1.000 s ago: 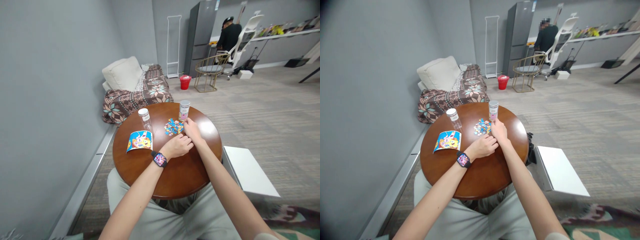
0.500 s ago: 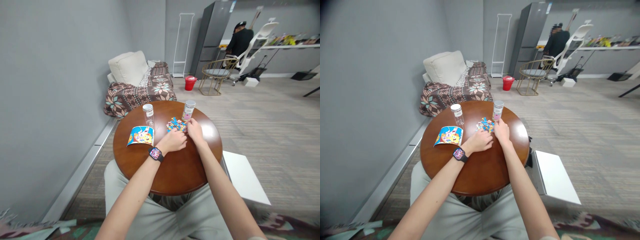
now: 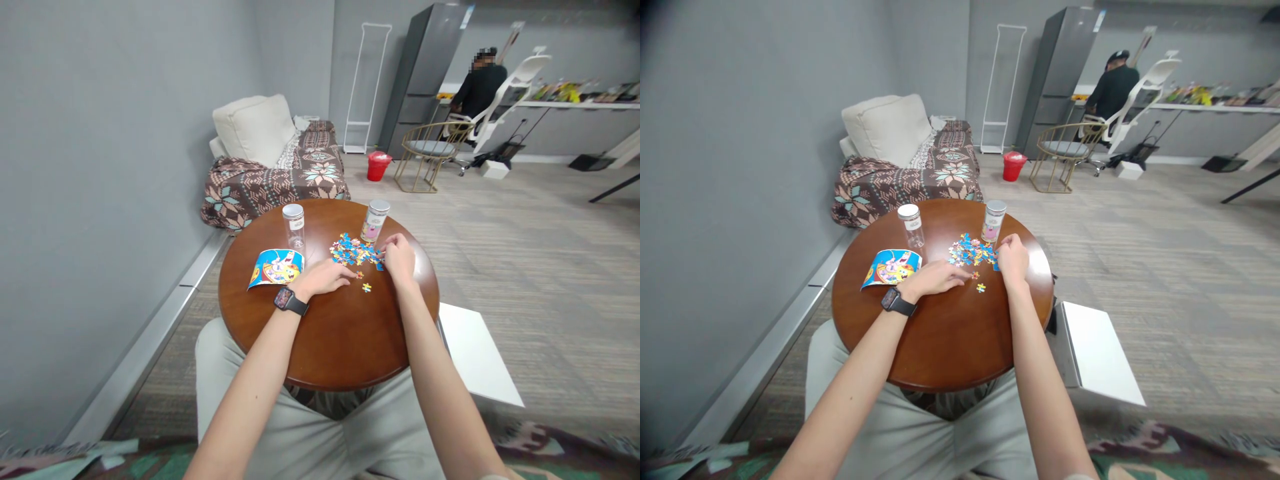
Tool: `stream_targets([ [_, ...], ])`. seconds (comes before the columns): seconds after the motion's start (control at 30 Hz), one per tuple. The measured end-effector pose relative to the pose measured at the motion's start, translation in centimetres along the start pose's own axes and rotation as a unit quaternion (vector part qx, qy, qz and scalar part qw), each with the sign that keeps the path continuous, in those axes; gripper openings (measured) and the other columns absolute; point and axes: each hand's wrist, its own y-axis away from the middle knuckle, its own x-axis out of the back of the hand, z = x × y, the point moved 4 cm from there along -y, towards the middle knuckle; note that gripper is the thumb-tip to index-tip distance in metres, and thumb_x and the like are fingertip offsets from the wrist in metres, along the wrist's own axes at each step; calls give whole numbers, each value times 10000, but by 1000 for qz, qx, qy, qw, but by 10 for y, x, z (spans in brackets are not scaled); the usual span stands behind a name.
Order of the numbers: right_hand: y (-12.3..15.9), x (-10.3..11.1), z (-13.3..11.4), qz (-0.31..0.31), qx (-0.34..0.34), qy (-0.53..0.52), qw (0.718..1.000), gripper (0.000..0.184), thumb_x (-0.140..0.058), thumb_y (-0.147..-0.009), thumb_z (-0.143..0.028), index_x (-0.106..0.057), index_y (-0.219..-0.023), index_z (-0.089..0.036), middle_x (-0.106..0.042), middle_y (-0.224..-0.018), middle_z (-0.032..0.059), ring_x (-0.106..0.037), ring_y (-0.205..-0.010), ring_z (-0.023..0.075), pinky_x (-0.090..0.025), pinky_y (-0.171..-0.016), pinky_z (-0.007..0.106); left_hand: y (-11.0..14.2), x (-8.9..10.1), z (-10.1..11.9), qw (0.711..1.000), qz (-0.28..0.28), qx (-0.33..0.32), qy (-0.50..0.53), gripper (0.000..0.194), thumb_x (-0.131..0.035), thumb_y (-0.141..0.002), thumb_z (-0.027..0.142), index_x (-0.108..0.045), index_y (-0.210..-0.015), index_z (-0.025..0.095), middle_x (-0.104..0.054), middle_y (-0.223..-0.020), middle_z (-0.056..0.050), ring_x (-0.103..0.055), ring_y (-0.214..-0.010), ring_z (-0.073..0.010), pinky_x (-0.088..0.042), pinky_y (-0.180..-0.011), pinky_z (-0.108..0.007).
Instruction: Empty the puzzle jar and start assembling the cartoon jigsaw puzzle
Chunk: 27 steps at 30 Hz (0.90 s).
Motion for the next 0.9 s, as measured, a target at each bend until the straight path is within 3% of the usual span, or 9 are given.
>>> stream_targets([
  [0.2,0,0,-1,-7,5,8,1000,204,-393,-756,-164,-544,-876,-230,-702,-750,17,-661,-690,213,-413,-677,295,-10,-17,19,999,1,-36,-8,334,-484,-947,250,-657,-1230,290,-716,-1164,-16,-687,-1000,-175,-475,-889,-258],
  [0.33,-1,-2,-1,-2,16,10,1000,225,-398,-758,-166,-577,-881,-223,-704,-763,32,-652,-727,218,-429,-710,299,-15,-24,24,999,9,-36,-33,260,-497,-944,291,-723,-1065,255,-756,-981,-38,-697,-861,-170,-470,-771,-241],
  [0.5,-3,-6,-1,-6,67,45,997,237,-432,-728,-151,-629,-845,-210,-700,-824,57,-631,-793,217,-442,-719,289,-12,-15,12,1000,15,4,-6,275,-630,-849,463,-698,-853,197,-717,-766,-29,-662,-722,-179,-428,-659,-243],
  [0.57,-3,-9,-1,-25,94,76,992,230,-466,-698,-138,-655,-814,-200,-695,-849,62,-627,-797,210,-445,-718,281,-9,-10,8,1000,11,18,12,270,-652,-833,463,-696,-854,198,-717,-779,-23,-661,-737,-182,-428,-679,-246],
  [0.73,-4,-14,6,-84,127,161,975,219,-551,-673,-152,-709,-824,-170,-670,-863,76,-623,-791,199,-462,-744,273,-7,-5,9,998,8,-17,64,254,-649,-859,310,-698,-1097,232,-729,-1087,-37,-673,-936,-186,-438,-828,-247],
  [0.9,-5,-17,7,-114,154,193,962,224,-574,-680,-161,-692,-871,-162,-639,-925,94,-610,-869,205,-465,-817,282,-11,-15,9,995,-30,-41,81,195,-596,-890,266,-728,-1027,225,-745,-1000,-35,-678,-890,-174,-435,-793,-237],
])
